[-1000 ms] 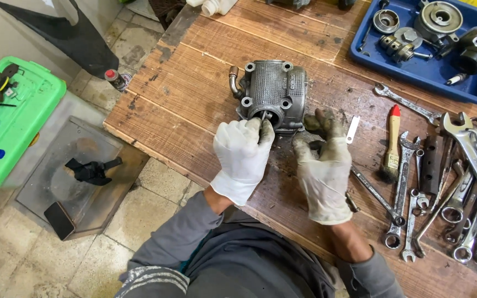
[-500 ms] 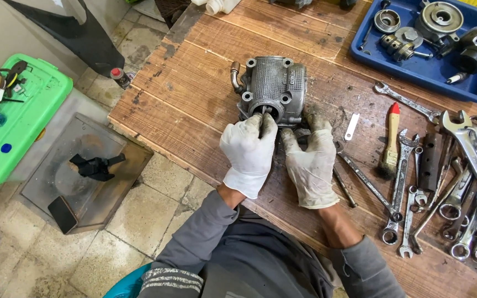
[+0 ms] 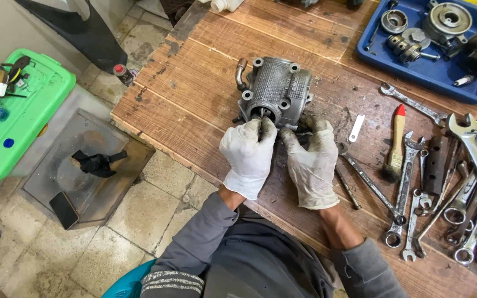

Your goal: The person uses a wrench to loosen and remove a bolt from a metal engine block. They then insert a small metal pin into a hole in the block and place a small metal ring into the same opening.

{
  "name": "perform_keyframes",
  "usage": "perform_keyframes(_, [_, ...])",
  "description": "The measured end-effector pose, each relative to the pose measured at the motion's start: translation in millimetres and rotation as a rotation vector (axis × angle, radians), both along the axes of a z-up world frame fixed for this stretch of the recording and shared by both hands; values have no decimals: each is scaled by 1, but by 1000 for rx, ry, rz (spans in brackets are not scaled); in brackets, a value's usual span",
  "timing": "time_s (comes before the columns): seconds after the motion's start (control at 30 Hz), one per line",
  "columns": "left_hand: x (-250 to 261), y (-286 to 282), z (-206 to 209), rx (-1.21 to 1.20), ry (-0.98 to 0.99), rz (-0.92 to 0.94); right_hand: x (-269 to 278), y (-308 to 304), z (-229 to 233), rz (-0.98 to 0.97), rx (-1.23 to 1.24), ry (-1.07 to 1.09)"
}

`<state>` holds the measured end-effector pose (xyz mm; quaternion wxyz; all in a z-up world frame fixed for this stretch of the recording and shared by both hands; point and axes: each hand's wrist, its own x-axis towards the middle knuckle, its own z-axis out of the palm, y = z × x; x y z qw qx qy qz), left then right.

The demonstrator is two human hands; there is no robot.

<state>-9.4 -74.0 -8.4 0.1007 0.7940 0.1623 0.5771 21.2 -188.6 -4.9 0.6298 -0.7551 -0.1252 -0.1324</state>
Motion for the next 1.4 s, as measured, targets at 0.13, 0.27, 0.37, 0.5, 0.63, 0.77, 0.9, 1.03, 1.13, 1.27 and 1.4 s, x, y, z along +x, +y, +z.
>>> perform_keyframes(0.13, [-6, 8, 4, -39, 0, -39, 0, -2, 2, 9, -59, 0])
perform_keyframes(0.27, [-6, 9, 3, -68, 17, -39, -1, -1, -3, 8, -51, -1])
perform_keyframes(0.37, [-7, 12, 3, -56, 49, -16, -4, 0, 5, 44, -8, 18])
perform_keyframes(0.5, [-9, 15, 6, -42, 106, -17, -6, 4, 8, 54, 20, 40])
perform_keyframes(0.63, [-10, 9, 6, 12, 107, 28, -6, 2, 5, 40, 8, 77])
perform_keyframes(0.77, [-9, 6, 5, 50, 101, 33, -7, 4, 10, 29, -31, 59])
perform_keyframes(0.9, [-6, 8, 0, 45, 120, 51, -8, 5, 9, 29, -20, 61])
perform_keyframes(1.03, [-4, 7, -2, 3, 101, 51, -5, 5, 3, 31, -19, 64])
perform_keyframes(1.13, [-5, 6, 1, -20, 110, 53, -4, 5, -2, 30, -3, 70])
perform_keyframes(1.27, [-7, 7, 4, -48, 146, 12, -10, 2, 11, 34, -22, 67])
perform_keyframes(1.4, [-9, 7, 21, -87, 201, -37, -10, 2, 16, 43, 14, 85])
